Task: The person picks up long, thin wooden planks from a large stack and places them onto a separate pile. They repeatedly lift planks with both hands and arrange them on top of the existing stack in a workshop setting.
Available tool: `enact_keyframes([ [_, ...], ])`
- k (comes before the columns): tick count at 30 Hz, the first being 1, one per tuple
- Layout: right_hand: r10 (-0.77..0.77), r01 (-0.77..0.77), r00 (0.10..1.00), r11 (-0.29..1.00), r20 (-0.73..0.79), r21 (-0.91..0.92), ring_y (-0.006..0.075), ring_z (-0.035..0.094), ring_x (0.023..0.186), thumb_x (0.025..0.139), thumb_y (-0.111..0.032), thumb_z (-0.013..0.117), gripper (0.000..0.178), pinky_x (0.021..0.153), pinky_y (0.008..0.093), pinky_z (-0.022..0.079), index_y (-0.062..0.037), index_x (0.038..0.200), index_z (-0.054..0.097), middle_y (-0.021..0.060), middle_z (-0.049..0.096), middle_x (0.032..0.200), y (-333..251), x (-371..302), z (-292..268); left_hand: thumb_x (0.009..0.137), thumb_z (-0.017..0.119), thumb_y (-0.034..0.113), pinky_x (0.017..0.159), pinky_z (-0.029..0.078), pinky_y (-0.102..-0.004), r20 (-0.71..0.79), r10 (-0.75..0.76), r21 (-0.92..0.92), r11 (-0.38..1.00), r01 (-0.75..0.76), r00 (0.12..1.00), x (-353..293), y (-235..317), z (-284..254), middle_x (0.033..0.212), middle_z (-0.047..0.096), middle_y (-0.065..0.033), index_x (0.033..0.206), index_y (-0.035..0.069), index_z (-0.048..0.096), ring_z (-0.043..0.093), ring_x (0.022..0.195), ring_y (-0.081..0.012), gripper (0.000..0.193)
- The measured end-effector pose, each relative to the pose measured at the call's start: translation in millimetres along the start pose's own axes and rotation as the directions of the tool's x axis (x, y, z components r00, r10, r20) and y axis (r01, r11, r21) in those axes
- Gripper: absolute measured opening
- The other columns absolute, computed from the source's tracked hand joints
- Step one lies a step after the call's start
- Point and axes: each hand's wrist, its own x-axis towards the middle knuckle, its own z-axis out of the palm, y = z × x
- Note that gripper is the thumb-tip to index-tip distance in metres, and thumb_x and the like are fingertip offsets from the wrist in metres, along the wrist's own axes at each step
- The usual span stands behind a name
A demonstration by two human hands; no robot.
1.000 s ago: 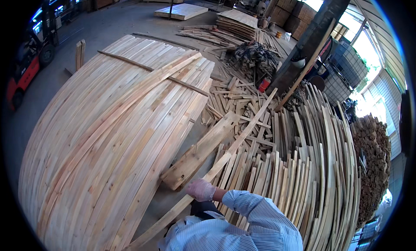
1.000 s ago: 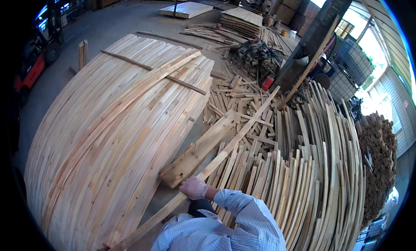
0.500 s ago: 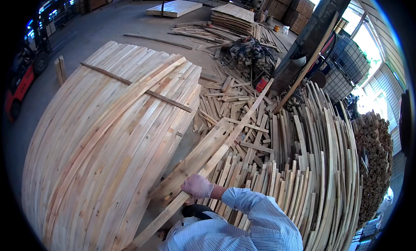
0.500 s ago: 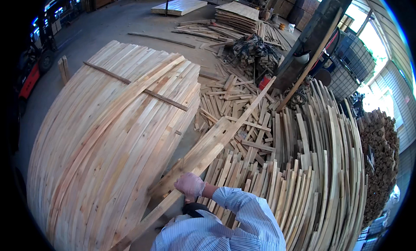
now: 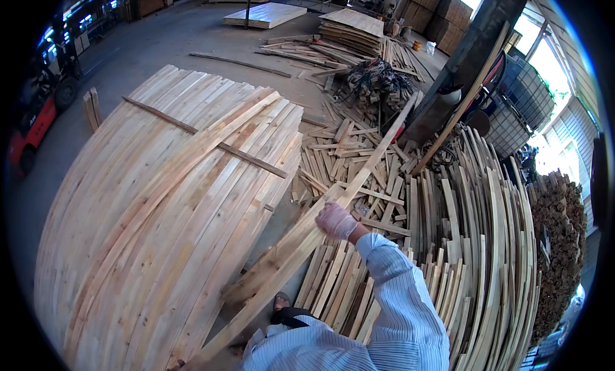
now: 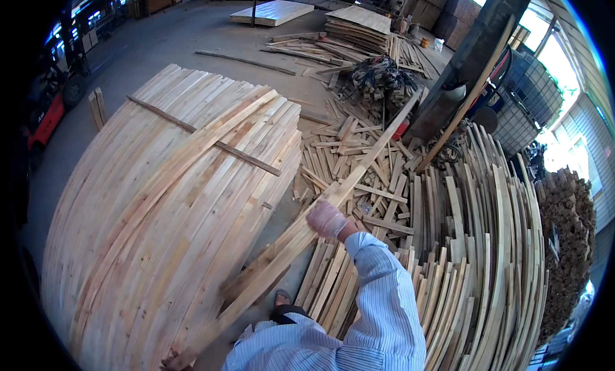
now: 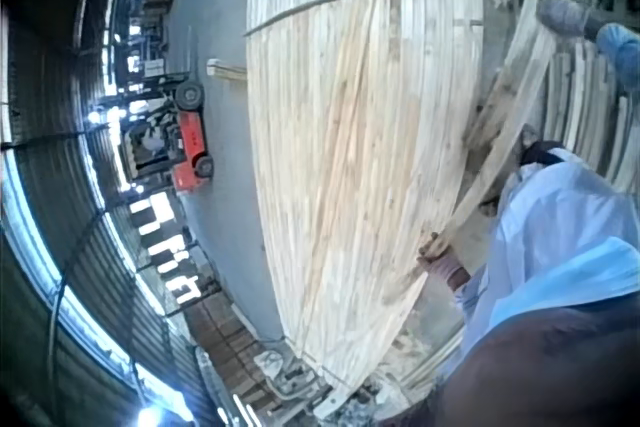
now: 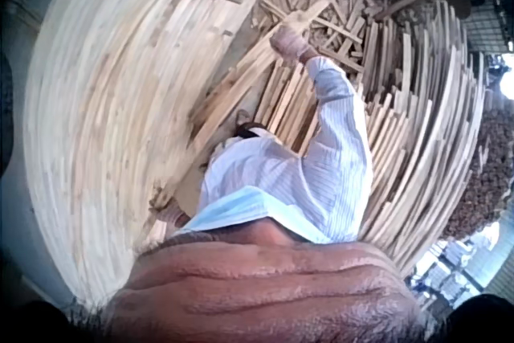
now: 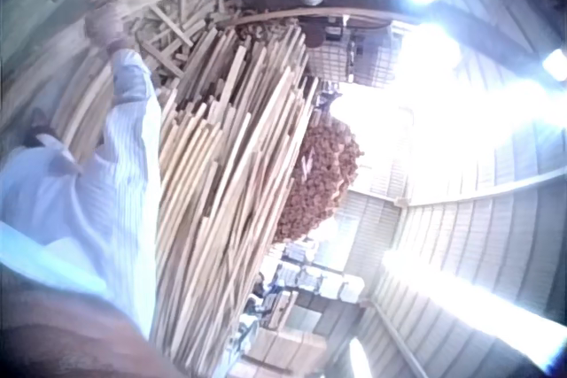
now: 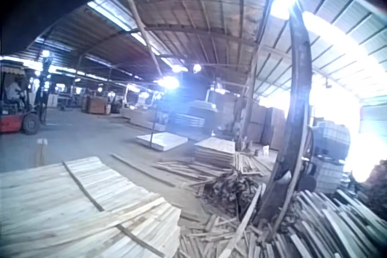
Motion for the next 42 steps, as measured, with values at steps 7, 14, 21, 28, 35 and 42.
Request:
enact_keyframes([
  [7,-0.116,0.131,0.983,0.986,-0.142,0.099,0.0265,0.067,0.083,0.071,-0.02,0.066,0.01,0.081,0.0396,0.05,-0.0122,0.077,0.067,0.0064,0.068,0.077,-131,-1,-37,0.101,0.05,0.048,0.108,0.043,-0.0584,-0.278,0.346,0.431,0.879,-0.206,0.896,22,133,-122,0.115,0.068,-0.0083,0.118,0.013,0.063,0.059,0.118,-0.0306,0.041],
  [14,-0.064,0.066,0.998,0.984,-0.021,0.167,0.0257,0.068,0.088,0.076,-0.019,0.066,0.011,0.082,0.0396,0.048,-0.0136,0.085,0.068,0.0057,0.07,0.083,-176,-20,-31,0.1,0.05,0.052,0.108,0.039,-0.0571,-0.081,0.246,0.31,0.927,-0.21,0.966,30,180,-180,0.125,0.062,-0.0045,0.13,0.019,0.058,0.051,0.131,-0.0319,0.045],
  [21,-0.022,0.035,0.998,0.976,-0.065,0.213,0.0264,0.067,0.082,0.076,-0.02,0.065,0.008,0.083,0.0379,0.05,-0.0122,0.078,0.066,0.0064,0.069,0.078,-183,-27,-31,0.101,0.048,0.045,0.106,0.043,-0.0599,-0.161,0.24,0.193,0.959,-0.208,0.957,36,55,-62,0.106,0.066,-0.0074,0.11,0.014,0.062,0.059,0.112,-0.0317,0.036],
  [28,0.078,-0.074,0.994,0.996,-0.077,0.049,0.0292,0.068,0.088,0.076,-0.019,0.066,0.008,0.092,0.0405,0.05,-0.0113,0.077,0.065,0.0097,0.067,0.078,-20,-40,22,0.102,0.047,0.039,0.104,0.046,-0.0627,-0.27,0.3,0.351,0.916,-0.196,0.915,29,10,-5,0.087,0.069,-0.0104,0.09,0.008,0.066,0.066,0.094,-0.0315,0.038],
  [35,0.061,-0.061,0.998,0.998,0.005,0.004,0.0262,0.066,0.094,0.076,-0.021,0.068,0.008,0.105,0.0406,0.043,-0.0146,0.081,0.068,0.0054,0.069,0.085,-66,-20,14,0.102,0.046,0.038,0.104,0.047,-0.0603,-0.294,0.28,0.066,0.96,-0.272,0.914,-5,27,49,0.067,0.056,-0.0067,0.077,0.011,0.06,0.059,0.07,-0.0277,0.039],
  [42,-0.033,0.051,0.968,0.996,-0.247,0.068,0.0228,0.062,0.083,0.072,-0.024,0.063,0.009,0.103,0.0397,0.042,-0.0177,0.077,0.062,0.0031,0.061,0.075,-159,-2,-10,0.099,0.052,0.046,0.116,0.037,-0.0619,-0.043,0.289,0.0,0.957,-0.289,0.956,9,98,-40,0.099,0.063,-0.0128,0.108,0.0,0.059,0.058,0.107,-0.0322,0.047],
])
